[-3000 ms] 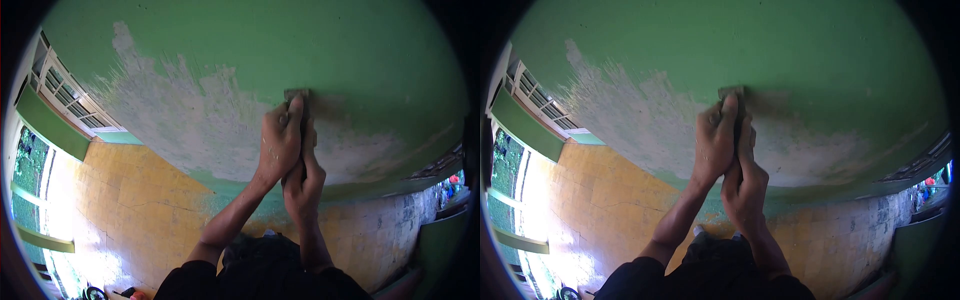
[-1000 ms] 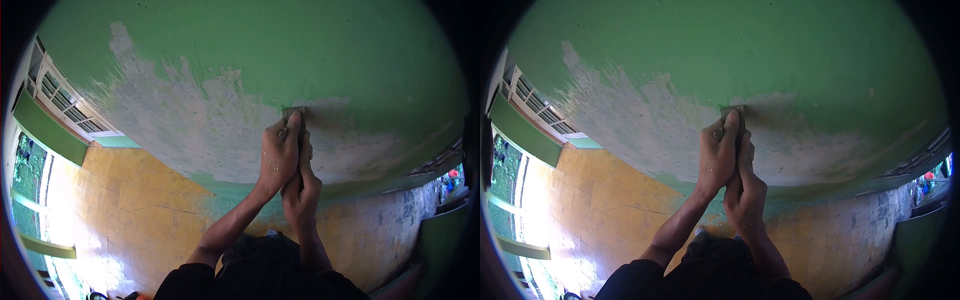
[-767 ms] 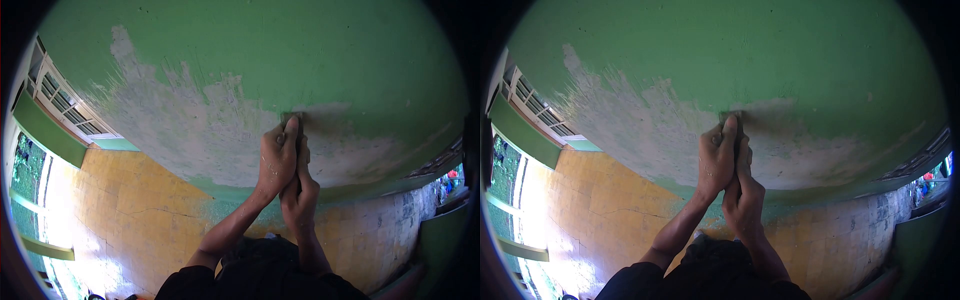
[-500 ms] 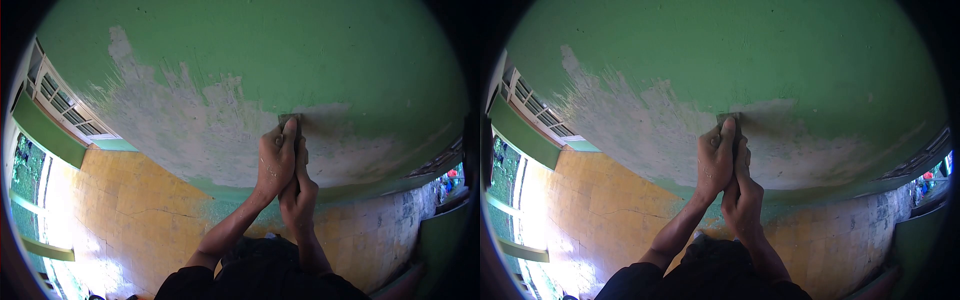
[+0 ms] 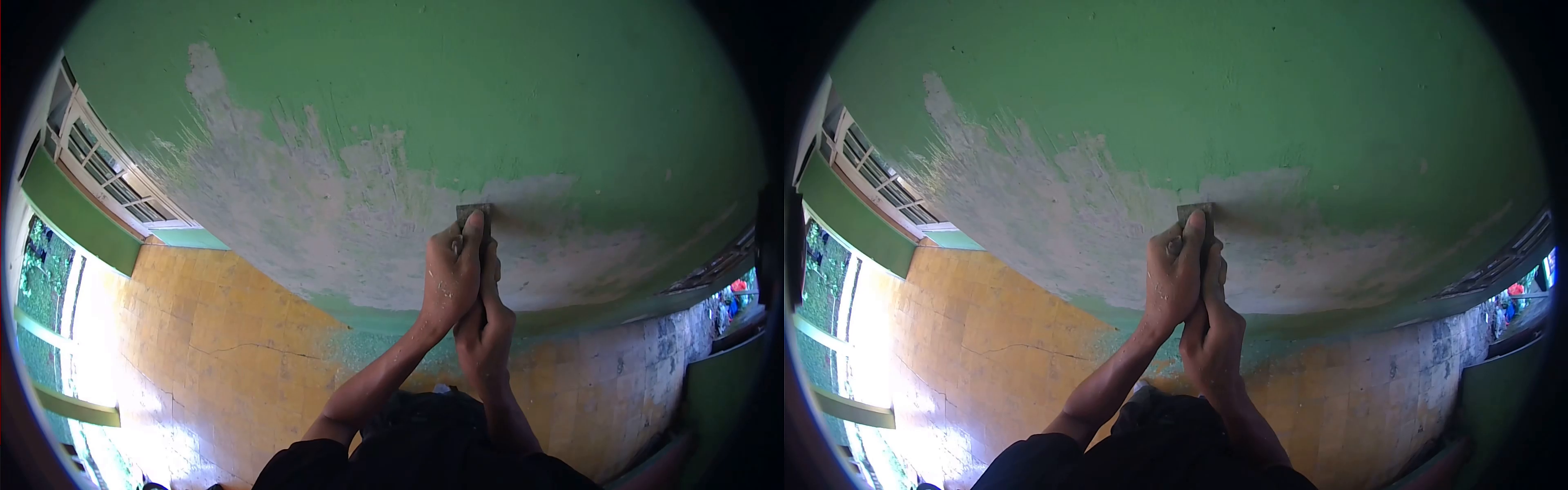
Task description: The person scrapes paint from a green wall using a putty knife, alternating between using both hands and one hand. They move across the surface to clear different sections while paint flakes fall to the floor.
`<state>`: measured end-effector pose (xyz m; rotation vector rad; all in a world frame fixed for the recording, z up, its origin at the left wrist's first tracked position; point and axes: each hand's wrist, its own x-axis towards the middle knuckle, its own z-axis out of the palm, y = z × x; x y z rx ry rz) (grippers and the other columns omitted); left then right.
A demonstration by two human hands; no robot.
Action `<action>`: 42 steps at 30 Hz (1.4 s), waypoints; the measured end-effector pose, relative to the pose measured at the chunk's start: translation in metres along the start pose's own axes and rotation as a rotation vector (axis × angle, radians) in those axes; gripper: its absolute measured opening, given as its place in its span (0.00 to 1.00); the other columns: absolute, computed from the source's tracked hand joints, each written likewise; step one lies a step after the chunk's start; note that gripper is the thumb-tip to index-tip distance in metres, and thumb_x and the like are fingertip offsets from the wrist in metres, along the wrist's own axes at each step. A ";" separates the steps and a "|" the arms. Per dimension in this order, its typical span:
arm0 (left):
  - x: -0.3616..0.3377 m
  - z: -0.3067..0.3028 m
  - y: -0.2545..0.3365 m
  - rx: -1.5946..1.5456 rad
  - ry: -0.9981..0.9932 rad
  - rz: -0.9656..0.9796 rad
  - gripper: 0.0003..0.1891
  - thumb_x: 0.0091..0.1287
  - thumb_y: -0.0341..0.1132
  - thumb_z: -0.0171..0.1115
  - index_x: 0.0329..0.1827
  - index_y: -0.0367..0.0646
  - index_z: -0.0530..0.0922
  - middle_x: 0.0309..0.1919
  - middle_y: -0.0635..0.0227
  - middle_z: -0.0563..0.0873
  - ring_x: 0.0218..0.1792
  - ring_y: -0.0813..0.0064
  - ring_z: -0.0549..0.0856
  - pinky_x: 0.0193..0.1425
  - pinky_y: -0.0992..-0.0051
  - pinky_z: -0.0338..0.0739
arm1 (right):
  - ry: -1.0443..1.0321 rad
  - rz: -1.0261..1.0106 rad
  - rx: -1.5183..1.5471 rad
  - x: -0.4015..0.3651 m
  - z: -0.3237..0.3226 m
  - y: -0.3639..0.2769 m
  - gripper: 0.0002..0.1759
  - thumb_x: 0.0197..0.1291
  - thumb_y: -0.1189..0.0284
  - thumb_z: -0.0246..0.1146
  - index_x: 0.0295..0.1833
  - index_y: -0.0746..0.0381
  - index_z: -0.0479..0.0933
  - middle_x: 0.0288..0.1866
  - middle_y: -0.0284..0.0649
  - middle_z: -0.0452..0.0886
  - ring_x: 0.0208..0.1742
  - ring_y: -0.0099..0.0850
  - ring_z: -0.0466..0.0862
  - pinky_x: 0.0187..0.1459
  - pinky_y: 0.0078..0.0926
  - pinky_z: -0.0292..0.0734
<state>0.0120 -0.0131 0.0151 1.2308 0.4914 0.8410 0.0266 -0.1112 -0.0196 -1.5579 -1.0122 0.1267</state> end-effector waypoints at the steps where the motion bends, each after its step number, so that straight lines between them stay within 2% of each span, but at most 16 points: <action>1: 0.001 0.001 0.006 -0.001 -0.006 0.027 0.23 0.84 0.45 0.51 0.32 0.37 0.74 0.20 0.70 0.77 0.19 0.81 0.78 0.21 0.75 0.72 | 0.007 -0.020 0.003 0.004 0.000 -0.001 0.30 0.77 0.78 0.49 0.81 0.75 0.56 0.79 0.58 0.69 0.78 0.37 0.70 0.73 0.30 0.66; 3: 0.003 0.000 0.023 0.006 -0.019 0.069 0.22 0.84 0.44 0.51 0.34 0.36 0.75 0.19 0.71 0.76 0.20 0.82 0.77 0.22 0.75 0.72 | -0.011 0.035 0.046 0.004 0.001 -0.006 0.30 0.77 0.78 0.48 0.81 0.74 0.56 0.78 0.58 0.69 0.78 0.37 0.71 0.73 0.30 0.66; 6: 0.000 -0.001 0.013 -0.045 -0.002 0.003 0.22 0.84 0.44 0.51 0.33 0.36 0.74 0.19 0.71 0.76 0.20 0.82 0.77 0.22 0.75 0.72 | -0.041 0.102 0.073 0.004 0.002 -0.011 0.30 0.77 0.78 0.48 0.81 0.73 0.56 0.76 0.58 0.72 0.73 0.33 0.74 0.68 0.26 0.69; 11: 0.002 -0.006 -0.001 -0.001 0.002 0.011 0.21 0.84 0.43 0.52 0.35 0.35 0.76 0.20 0.72 0.76 0.21 0.82 0.76 0.23 0.75 0.71 | 0.025 -0.020 0.018 0.002 0.005 0.004 0.30 0.77 0.78 0.48 0.82 0.71 0.56 0.74 0.57 0.75 0.64 0.26 0.77 0.60 0.21 0.72; 14: 0.003 -0.002 0.015 -0.041 -0.024 0.015 0.21 0.84 0.43 0.52 0.35 0.35 0.77 0.20 0.71 0.77 0.21 0.82 0.76 0.23 0.75 0.71 | 0.042 0.026 0.060 0.005 0.007 -0.004 0.31 0.70 0.85 0.47 0.79 0.75 0.58 0.59 0.69 0.81 0.59 0.53 0.87 0.54 0.34 0.82; 17: 0.004 -0.002 0.000 0.024 0.007 0.015 0.22 0.84 0.43 0.52 0.33 0.35 0.77 0.20 0.71 0.77 0.21 0.82 0.76 0.23 0.75 0.71 | 0.145 -0.269 -0.136 0.005 0.009 0.012 0.31 0.71 0.84 0.47 0.79 0.75 0.58 0.61 0.69 0.81 0.61 0.52 0.86 0.56 0.34 0.81; 19: 0.008 -0.002 0.000 0.094 0.028 0.065 0.22 0.84 0.44 0.52 0.33 0.35 0.76 0.19 0.71 0.77 0.21 0.82 0.77 0.23 0.74 0.71 | 0.059 -0.019 0.018 0.012 0.002 -0.006 0.31 0.71 0.84 0.47 0.79 0.75 0.58 0.61 0.69 0.81 0.61 0.51 0.86 0.57 0.34 0.81; 21: 0.007 0.003 0.026 0.002 -0.022 0.050 0.23 0.83 0.44 0.53 0.33 0.35 0.76 0.19 0.70 0.77 0.21 0.81 0.77 0.23 0.74 0.72 | 0.019 0.096 0.071 0.010 -0.001 -0.013 0.31 0.71 0.84 0.47 0.79 0.75 0.58 0.61 0.69 0.81 0.60 0.50 0.87 0.57 0.33 0.81; 22: 0.008 0.006 0.038 -0.046 -0.046 0.058 0.23 0.83 0.45 0.53 0.32 0.34 0.76 0.19 0.70 0.77 0.20 0.81 0.77 0.23 0.73 0.72 | 0.022 0.061 0.049 0.012 -0.001 -0.014 0.31 0.71 0.84 0.47 0.80 0.75 0.57 0.60 0.69 0.81 0.60 0.49 0.87 0.57 0.33 0.81; 26: 0.000 -0.001 0.004 0.025 0.026 -0.011 0.23 0.84 0.45 0.52 0.31 0.36 0.75 0.18 0.69 0.78 0.19 0.80 0.78 0.23 0.74 0.72 | 0.100 -0.219 -0.064 0.006 0.006 0.008 0.32 0.71 0.84 0.47 0.80 0.75 0.56 0.60 0.69 0.81 0.60 0.47 0.87 0.57 0.32 0.80; 28: 0.002 -0.001 0.008 -0.027 -0.021 -0.012 0.23 0.84 0.45 0.51 0.32 0.36 0.75 0.19 0.69 0.78 0.20 0.80 0.79 0.22 0.75 0.72 | 0.034 -0.051 0.021 0.009 0.001 -0.005 0.33 0.71 0.84 0.47 0.81 0.74 0.55 0.60 0.69 0.81 0.60 0.48 0.87 0.56 0.32 0.81; 30: 0.004 -0.004 0.021 -0.042 -0.052 -0.005 0.23 0.84 0.46 0.52 0.33 0.36 0.76 0.20 0.69 0.79 0.19 0.79 0.79 0.22 0.75 0.72 | 0.004 0.037 0.067 0.006 0.001 -0.011 0.32 0.73 0.82 0.47 0.81 0.73 0.55 0.64 0.64 0.80 0.62 0.42 0.85 0.58 0.29 0.78; 32: 0.002 -0.003 0.023 -0.041 -0.031 0.018 0.23 0.84 0.46 0.51 0.33 0.36 0.75 0.20 0.69 0.78 0.20 0.79 0.79 0.22 0.75 0.72 | 0.014 0.013 0.075 0.009 0.004 -0.010 0.30 0.78 0.78 0.46 0.82 0.71 0.56 0.72 0.53 0.78 0.67 0.31 0.80 0.64 0.23 0.72; 39: 0.006 -0.003 0.024 -0.021 -0.035 0.030 0.23 0.84 0.45 0.51 0.33 0.36 0.74 0.20 0.70 0.77 0.20 0.80 0.79 0.23 0.75 0.73 | -0.042 0.043 0.039 0.013 0.000 -0.016 0.30 0.79 0.77 0.48 0.82 0.72 0.56 0.74 0.53 0.75 0.71 0.31 0.77 0.68 0.26 0.71; 40: 0.004 -0.005 0.023 -0.022 -0.036 0.020 0.23 0.84 0.45 0.51 0.33 0.36 0.74 0.20 0.70 0.77 0.20 0.80 0.78 0.23 0.75 0.73 | -0.075 0.127 0.071 0.012 0.000 -0.018 0.30 0.78 0.77 0.48 0.82 0.72 0.56 0.74 0.53 0.75 0.70 0.31 0.77 0.68 0.26 0.71; 42: 0.000 -0.007 0.016 -0.018 -0.026 0.005 0.23 0.84 0.45 0.51 0.32 0.37 0.74 0.20 0.70 0.77 0.19 0.81 0.78 0.22 0.75 0.73 | -0.053 0.133 0.067 0.007 0.002 -0.016 0.30 0.78 0.78 0.48 0.82 0.71 0.56 0.72 0.53 0.78 0.66 0.28 0.78 0.64 0.24 0.72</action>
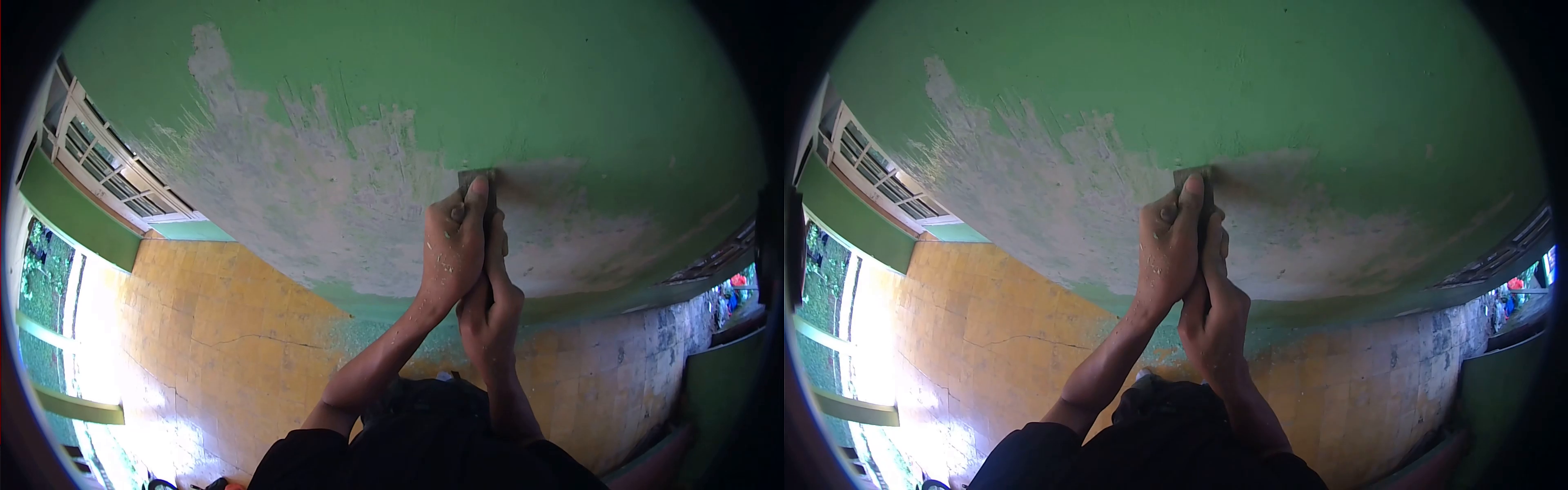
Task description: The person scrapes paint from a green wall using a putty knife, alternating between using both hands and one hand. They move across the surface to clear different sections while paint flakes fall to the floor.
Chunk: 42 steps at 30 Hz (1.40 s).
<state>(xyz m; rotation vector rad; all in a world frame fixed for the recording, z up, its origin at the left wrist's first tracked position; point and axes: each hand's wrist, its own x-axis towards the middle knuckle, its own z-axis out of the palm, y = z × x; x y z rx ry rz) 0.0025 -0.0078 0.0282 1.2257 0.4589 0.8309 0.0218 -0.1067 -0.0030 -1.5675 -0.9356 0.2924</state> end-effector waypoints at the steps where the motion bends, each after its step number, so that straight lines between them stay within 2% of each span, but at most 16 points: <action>1: 0.002 0.000 0.001 0.003 0.004 0.008 0.23 0.84 0.46 0.51 0.32 0.37 0.73 0.20 0.70 0.77 0.19 0.81 0.78 0.22 0.75 0.73 | 0.048 -0.088 -0.030 0.001 0.004 0.007 0.30 0.77 0.78 0.48 0.82 0.71 0.56 0.69 0.52 0.80 0.61 0.25 0.80 0.60 0.22 0.73; 3: 0.007 0.002 0.015 0.015 0.010 0.068 0.23 0.84 0.45 0.51 0.32 0.37 0.74 0.19 0.70 0.77 0.19 0.81 0.78 0.22 0.75 0.73 | 0.092 -0.183 -0.038 0.008 0.008 0.005 0.31 0.76 0.79 0.48 0.82 0.70 0.57 0.64 0.51 0.83 0.55 0.22 0.81 0.55 0.20 0.75; 5: 0.008 0.003 0.019 0.013 0.012 0.081 0.23 0.84 0.46 0.51 0.32 0.37 0.74 0.19 0.70 0.78 0.19 0.80 0.78 0.21 0.75 0.73 | 0.073 -0.170 -0.002 0.015 0.005 -0.007 0.31 0.75 0.80 0.47 0.82 0.69 0.58 0.61 0.50 0.85 0.49 0.21 0.80 0.50 0.18 0.74; 8: 0.008 0.001 0.019 -0.002 0.025 0.065 0.24 0.84 0.45 0.52 0.31 0.36 0.75 0.19 0.69 0.78 0.19 0.80 0.79 0.21 0.75 0.72 | 0.069 -0.147 -0.001 0.007 0.006 -0.006 0.31 0.74 0.81 0.47 0.82 0.68 0.58 0.62 0.49 0.85 0.52 0.23 0.81 0.52 0.19 0.74; 10: 0.003 0.002 0.008 -0.027 0.058 0.012 0.23 0.84 0.44 0.51 0.31 0.36 0.74 0.18 0.69 0.77 0.19 0.81 0.78 0.22 0.74 0.72 | 0.122 -0.250 -0.096 0.009 0.009 0.007 0.31 0.74 0.82 0.47 0.82 0.68 0.59 0.60 0.46 0.85 0.47 0.22 0.82 0.48 0.18 0.75; 12: 0.005 0.001 0.010 0.032 0.043 0.066 0.24 0.84 0.46 0.51 0.31 0.36 0.74 0.19 0.69 0.78 0.19 0.80 0.79 0.22 0.74 0.73 | 0.127 -0.257 -0.101 0.008 0.010 0.007 0.32 0.73 0.82 0.48 0.82 0.68 0.58 0.51 0.48 0.85 0.41 0.26 0.84 0.45 0.22 0.78; 14: 0.010 0.000 0.024 0.019 0.008 0.125 0.24 0.83 0.48 0.52 0.32 0.36 0.76 0.20 0.68 0.79 0.19 0.79 0.80 0.21 0.75 0.73 | 0.085 -0.192 -0.012 0.015 0.007 -0.010 0.33 0.72 0.83 0.49 0.81 0.70 0.58 0.35 0.56 0.84 0.35 0.35 0.88 0.43 0.28 0.82; 15: 0.012 0.000 0.030 0.011 0.008 0.103 0.24 0.84 0.46 0.50 0.31 0.35 0.74 0.19 0.67 0.80 0.20 0.79 0.80 0.24 0.74 0.74 | 0.072 -0.170 0.023 0.014 0.006 -0.010 0.33 0.72 0.82 0.49 0.82 0.69 0.58 0.33 0.51 0.83 0.33 0.31 0.86 0.40 0.27 0.81; 18: 0.007 -0.013 0.020 0.073 -0.059 0.086 0.23 0.84 0.46 0.50 0.36 0.34 0.76 0.24 0.64 0.84 0.24 0.77 0.83 0.29 0.75 0.78 | 0.003 -0.073 0.167 0.012 0.003 -0.007 0.34 0.73 0.81 0.49 0.84 0.65 0.55 0.29 0.40 0.79 0.27 0.21 0.79 0.33 0.23 0.78; 20: 0.001 -0.026 -0.004 0.000 -0.031 0.069 0.23 0.84 0.47 0.49 0.40 0.33 0.77 0.27 0.62 0.86 0.27 0.76 0.85 0.33 0.75 0.81 | -0.072 0.067 0.306 0.000 -0.001 -0.002 0.36 0.73 0.81 0.49 0.85 0.63 0.53 0.30 0.34 0.77 0.24 0.16 0.74 0.27 0.19 0.73; 24: -0.010 -0.019 -0.010 -0.223 -0.090 0.026 0.24 0.85 0.48 0.47 0.46 0.31 0.78 0.33 0.59 0.88 0.30 0.73 0.87 0.39 0.74 0.84 | -0.110 0.144 0.428 -0.009 0.002 -0.004 0.39 0.71 0.83 0.48 0.86 0.62 0.47 0.36 0.33 0.78 0.22 0.14 0.70 0.23 0.17 0.67; 27: -0.004 -0.024 -0.002 -0.182 -0.144 -0.036 0.23 0.85 0.48 0.45 0.45 0.36 0.78 0.34 0.55 0.89 0.29 0.75 0.87 0.36 0.75 0.83 | -0.090 0.093 0.417 -0.007 0.009 -0.005 0.40 0.71 0.82 0.47 0.87 0.62 0.46 0.37 0.34 0.79 0.22 0.14 0.70 0.23 0.18 0.67; 30: 0.009 -0.022 -0.004 0.004 -0.129 0.105 0.25 0.85 0.49 0.45 0.42 0.35 0.79 0.27 0.59 0.87 0.26 0.76 0.85 0.32 0.76 0.79 | -0.093 0.084 0.375 -0.004 0.007 -0.005 0.39 0.72 0.81 0.47 0.87 0.63 0.45 0.36 0.35 0.79 0.23 0.15 0.71 0.24 0.19 0.68; 36: 0.004 -0.020 -0.002 -0.052 -0.093 0.061 0.24 0.85 0.47 0.48 0.38 0.33 0.78 0.24 0.65 0.82 0.25 0.77 0.83 0.29 0.74 0.77 | -0.074 0.060 0.341 -0.005 0.011 -0.010 0.38 0.72 0.80 0.46 0.86 0.67 0.45 0.36 0.36 0.80 0.25 0.15 0.73 0.27 0.21 0.70; 42: 0.006 -0.023 -0.003 -0.015 -0.090 0.078 0.24 0.84 0.46 0.49 0.38 0.32 0.78 0.24 0.65 0.82 0.24 0.78 0.82 0.29 0.74 0.77 | -0.084 0.086 0.378 -0.008 0.013 -0.006 0.38 0.73 0.80 0.46 0.86 0.67 0.45 0.37 0.37 0.81 0.26 0.15 0.73 0.27 0.19 0.70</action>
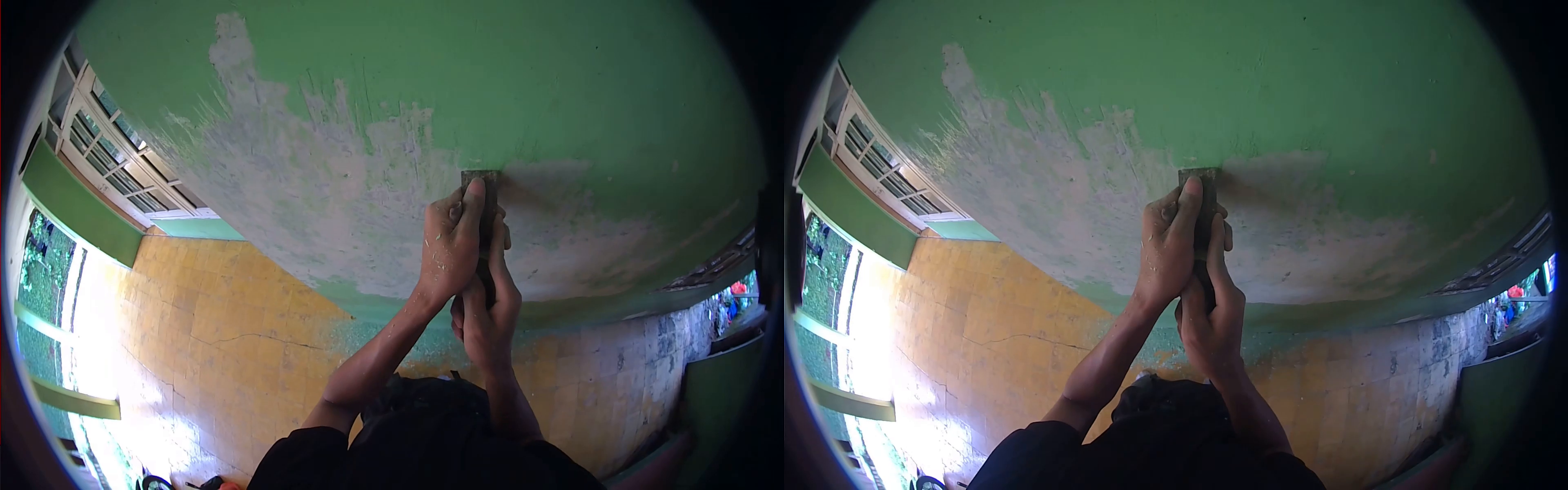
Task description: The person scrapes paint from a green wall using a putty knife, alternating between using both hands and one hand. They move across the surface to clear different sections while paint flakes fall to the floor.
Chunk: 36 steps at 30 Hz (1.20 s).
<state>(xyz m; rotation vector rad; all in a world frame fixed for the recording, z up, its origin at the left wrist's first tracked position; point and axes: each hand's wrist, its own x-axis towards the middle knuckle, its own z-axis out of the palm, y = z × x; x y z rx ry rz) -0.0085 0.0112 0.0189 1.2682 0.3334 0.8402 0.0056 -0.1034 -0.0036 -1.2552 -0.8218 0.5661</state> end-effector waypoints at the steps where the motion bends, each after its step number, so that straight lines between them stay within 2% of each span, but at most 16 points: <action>1: 0.000 0.000 -0.001 -0.011 0.009 0.004 0.24 0.84 0.46 0.49 0.38 0.32 0.78 0.24 0.66 0.82 0.24 0.78 0.83 0.29 0.75 0.77 | -0.001 -0.025 -0.007 0.001 -0.001 0.006 0.37 0.73 0.80 0.46 0.86 0.67 0.45 0.38 0.37 0.81 0.26 0.15 0.73 0.27 0.19 0.70; 17: -0.001 0.006 0.003 0.019 0.062 0.004 0.23 0.84 0.44 0.50 0.36 0.32 0.77 0.23 0.66 0.81 0.23 0.78 0.82 0.27 0.74 0.76 | 0.021 -0.010 -0.025 0.003 -0.002 0.003 0.38 0.73 0.82 0.47 0.86 0.65 0.46 0.35 0.33 0.79 0.25 0.13 0.71 0.25 0.18 0.68; 20: 0.001 0.008 0.007 0.007 0.057 0.009 0.23 0.84 0.44 0.50 0.35 0.32 0.77 0.23 0.66 0.81 0.23 0.78 0.82 0.26 0.74 0.76 | 0.036 -0.093 -0.026 0.010 0.001 0.004 0.36 0.74 0.81 0.48 0.86 0.64 0.49 0.32 0.30 0.78 0.17 0.11 0.66 0.17 0.15 0.61; 23: -0.002 0.006 0.004 0.026 0.070 -0.001 0.23 0.84 0.44 0.50 0.35 0.33 0.77 0.23 0.66 0.81 0.23 0.78 0.82 0.26 0.74 0.75 | 0.036 -0.008 -0.020 0.007 0.000 -0.001 0.36 0.74 0.82 0.47 0.86 0.65 0.48 0.32 0.32 0.78 0.24 0.13 0.71 0.25 0.18 0.68; 29: 0.008 0.007 0.005 0.041 0.069 0.059 0.24 0.84 0.45 0.50 0.35 0.33 0.78 0.22 0.66 0.81 0.23 0.78 0.82 0.26 0.73 0.75 | 0.008 -0.048 -0.047 0.009 -0.002 -0.003 0.36 0.74 0.81 0.46 0.85 0.66 0.49 0.32 0.32 0.78 0.24 0.13 0.71 0.25 0.18 0.67; 36: 0.002 0.008 0.005 0.054 0.082 0.006 0.24 0.84 0.45 0.51 0.34 0.33 0.77 0.21 0.66 0.81 0.22 0.78 0.82 0.26 0.73 0.76 | -0.010 -0.025 -0.008 0.011 -0.005 -0.001 0.35 0.74 0.80 0.46 0.85 0.66 0.49 0.33 0.34 0.79 0.24 0.13 0.71 0.25 0.18 0.68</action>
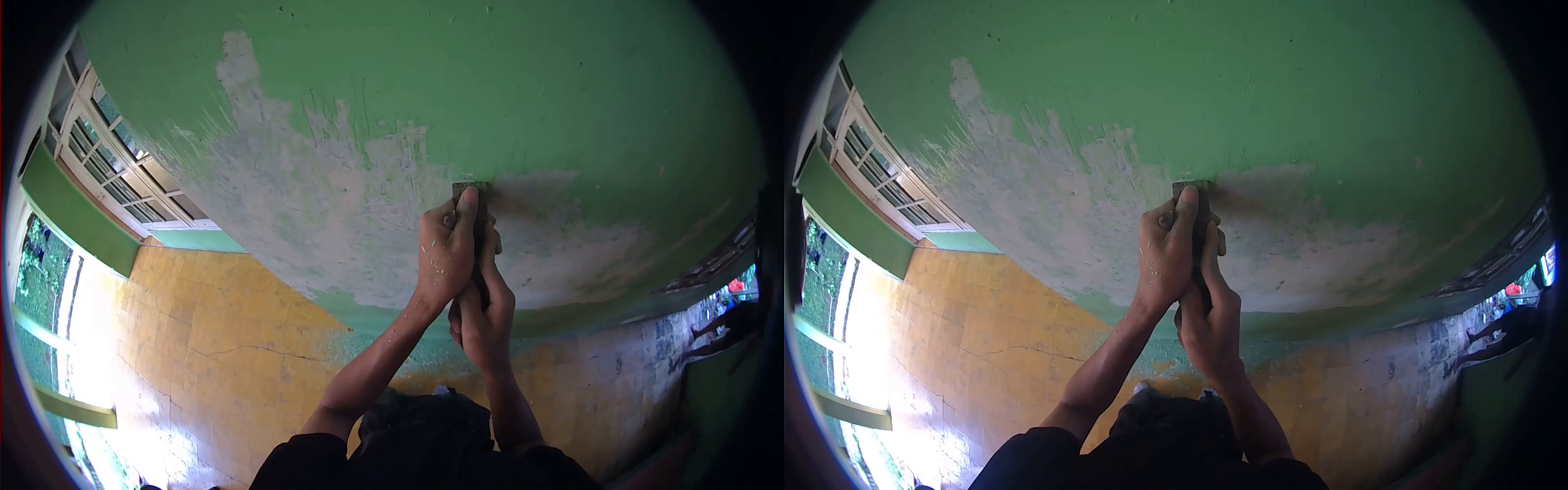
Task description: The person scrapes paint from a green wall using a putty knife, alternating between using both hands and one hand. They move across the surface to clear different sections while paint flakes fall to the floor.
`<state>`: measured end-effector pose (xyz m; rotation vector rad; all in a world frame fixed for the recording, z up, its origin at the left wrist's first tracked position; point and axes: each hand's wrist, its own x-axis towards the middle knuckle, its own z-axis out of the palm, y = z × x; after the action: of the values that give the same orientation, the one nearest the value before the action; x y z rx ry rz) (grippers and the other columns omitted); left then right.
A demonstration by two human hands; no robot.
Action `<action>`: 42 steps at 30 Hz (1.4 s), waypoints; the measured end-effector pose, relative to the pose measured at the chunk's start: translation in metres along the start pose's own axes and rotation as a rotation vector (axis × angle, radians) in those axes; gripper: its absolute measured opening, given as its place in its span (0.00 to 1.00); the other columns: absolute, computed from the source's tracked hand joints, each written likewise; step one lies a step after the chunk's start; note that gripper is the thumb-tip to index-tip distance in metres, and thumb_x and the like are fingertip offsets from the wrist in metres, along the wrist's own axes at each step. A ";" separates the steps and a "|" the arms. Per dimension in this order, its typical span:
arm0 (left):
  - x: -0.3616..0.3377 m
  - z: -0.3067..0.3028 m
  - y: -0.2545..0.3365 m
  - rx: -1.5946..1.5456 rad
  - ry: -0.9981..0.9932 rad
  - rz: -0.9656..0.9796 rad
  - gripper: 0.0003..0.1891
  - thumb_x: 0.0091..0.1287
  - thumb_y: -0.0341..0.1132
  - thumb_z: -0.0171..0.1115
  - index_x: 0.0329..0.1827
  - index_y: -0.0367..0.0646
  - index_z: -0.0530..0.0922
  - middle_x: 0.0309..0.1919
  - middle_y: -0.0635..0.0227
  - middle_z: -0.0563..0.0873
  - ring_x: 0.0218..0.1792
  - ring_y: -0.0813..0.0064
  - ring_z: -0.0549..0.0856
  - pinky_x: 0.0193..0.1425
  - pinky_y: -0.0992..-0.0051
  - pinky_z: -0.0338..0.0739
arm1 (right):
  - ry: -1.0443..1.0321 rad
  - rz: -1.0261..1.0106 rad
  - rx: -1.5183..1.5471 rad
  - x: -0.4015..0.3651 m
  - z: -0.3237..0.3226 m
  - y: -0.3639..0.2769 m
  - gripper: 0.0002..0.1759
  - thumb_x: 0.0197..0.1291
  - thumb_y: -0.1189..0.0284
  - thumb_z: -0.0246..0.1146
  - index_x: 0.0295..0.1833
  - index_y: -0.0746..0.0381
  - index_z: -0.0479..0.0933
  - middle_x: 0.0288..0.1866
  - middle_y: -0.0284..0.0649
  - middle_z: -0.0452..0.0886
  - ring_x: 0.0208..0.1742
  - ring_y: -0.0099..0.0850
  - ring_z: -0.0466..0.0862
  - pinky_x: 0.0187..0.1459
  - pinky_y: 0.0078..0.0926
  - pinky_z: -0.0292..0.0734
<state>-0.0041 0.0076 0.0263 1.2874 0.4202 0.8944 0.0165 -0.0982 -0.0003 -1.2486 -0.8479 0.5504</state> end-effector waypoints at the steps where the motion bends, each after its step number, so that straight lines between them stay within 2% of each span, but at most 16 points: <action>1: 0.001 0.000 0.001 0.001 -0.002 0.014 0.24 0.84 0.45 0.51 0.34 0.33 0.77 0.21 0.66 0.81 0.22 0.78 0.82 0.26 0.73 0.76 | 0.011 -0.007 -0.003 0.002 0.002 0.000 0.35 0.74 0.81 0.46 0.85 0.66 0.49 0.33 0.34 0.80 0.24 0.13 0.71 0.25 0.18 0.68; 8: -0.001 0.002 0.003 0.000 0.009 0.018 0.24 0.84 0.45 0.50 0.33 0.33 0.77 0.21 0.66 0.81 0.21 0.77 0.82 0.26 0.73 0.75 | 0.018 -0.065 -0.062 -0.002 0.002 0.008 0.36 0.74 0.81 0.45 0.85 0.66 0.49 0.31 0.32 0.78 0.23 0.13 0.71 0.25 0.18 0.68; 11: -0.003 0.000 -0.002 0.015 0.019 0.017 0.24 0.84 0.45 0.50 0.33 0.33 0.77 0.20 0.66 0.81 0.21 0.77 0.81 0.26 0.73 0.75 | 0.064 -0.026 0.032 -0.003 0.006 0.011 0.36 0.75 0.79 0.49 0.86 0.63 0.50 0.29 0.28 0.76 0.17 0.11 0.66 0.16 0.16 0.60; 15: -0.002 0.004 -0.007 0.041 0.073 0.038 0.24 0.84 0.45 0.51 0.32 0.34 0.77 0.19 0.66 0.80 0.21 0.78 0.81 0.26 0.73 0.74 | -0.007 -0.046 0.058 0.001 -0.002 0.012 0.36 0.75 0.78 0.50 0.86 0.63 0.51 0.29 0.28 0.77 0.16 0.11 0.66 0.16 0.16 0.59; 18: 0.009 0.011 0.022 0.115 0.080 0.161 0.25 0.84 0.45 0.51 0.31 0.34 0.77 0.18 0.65 0.80 0.21 0.78 0.81 0.26 0.72 0.75 | -0.011 -0.032 0.056 0.004 -0.006 -0.006 0.36 0.74 0.79 0.49 0.86 0.63 0.50 0.30 0.29 0.77 0.17 0.12 0.66 0.17 0.16 0.61; 20: 0.009 0.010 0.026 0.073 0.072 0.095 0.25 0.84 0.45 0.52 0.32 0.32 0.78 0.20 0.65 0.81 0.22 0.78 0.81 0.27 0.72 0.75 | -0.031 -0.027 0.043 0.010 -0.008 -0.011 0.37 0.73 0.82 0.46 0.86 0.63 0.48 0.30 0.31 0.77 0.19 0.12 0.69 0.20 0.17 0.65; 22: -0.007 0.007 -0.008 0.038 0.112 0.006 0.24 0.84 0.44 0.52 0.33 0.32 0.78 0.21 0.65 0.82 0.23 0.78 0.81 0.27 0.73 0.75 | -0.040 0.020 0.008 -0.004 -0.012 0.006 0.37 0.74 0.82 0.47 0.86 0.63 0.48 0.30 0.31 0.77 0.19 0.12 0.69 0.20 0.17 0.64; 23: -0.009 0.005 -0.023 0.039 0.141 0.024 0.24 0.84 0.44 0.52 0.34 0.32 0.78 0.22 0.65 0.82 0.24 0.78 0.82 0.28 0.73 0.76 | -0.044 0.042 -0.009 -0.006 -0.014 0.013 0.37 0.74 0.82 0.47 0.86 0.63 0.48 0.30 0.31 0.77 0.19 0.12 0.68 0.19 0.17 0.64; 27: -0.001 0.007 0.007 0.026 0.054 0.024 0.24 0.84 0.44 0.52 0.34 0.31 0.79 0.23 0.64 0.83 0.25 0.78 0.82 0.30 0.73 0.77 | -0.069 0.055 0.064 0.000 -0.015 0.001 0.38 0.74 0.82 0.47 0.86 0.63 0.47 0.30 0.31 0.77 0.19 0.12 0.68 0.19 0.17 0.64; 32: -0.006 0.011 -0.013 0.050 0.127 0.029 0.24 0.84 0.44 0.51 0.33 0.32 0.78 0.22 0.64 0.82 0.23 0.78 0.81 0.28 0.74 0.76 | -0.061 0.050 0.055 -0.004 -0.019 0.014 0.39 0.73 0.83 0.47 0.87 0.62 0.46 0.29 0.30 0.76 0.19 0.12 0.68 0.19 0.17 0.63; 37: 0.002 0.015 0.012 0.037 0.068 0.058 0.24 0.84 0.45 0.51 0.33 0.32 0.78 0.21 0.65 0.81 0.23 0.78 0.81 0.27 0.74 0.75 | -0.094 0.033 0.056 0.007 -0.023 0.000 0.39 0.73 0.83 0.47 0.87 0.61 0.45 0.29 0.30 0.76 0.19 0.12 0.69 0.19 0.16 0.64; 42: -0.003 0.018 -0.006 0.030 0.112 0.046 0.24 0.84 0.44 0.52 0.34 0.32 0.78 0.21 0.65 0.81 0.23 0.79 0.80 0.27 0.74 0.75 | -0.086 0.046 0.043 0.003 -0.027 0.008 0.39 0.73 0.83 0.47 0.87 0.62 0.45 0.29 0.30 0.76 0.19 0.12 0.69 0.19 0.16 0.64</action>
<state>0.0088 -0.0063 0.0252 1.2826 0.4951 1.0057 0.0404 -0.1097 -0.0091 -1.2145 -0.8761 0.6603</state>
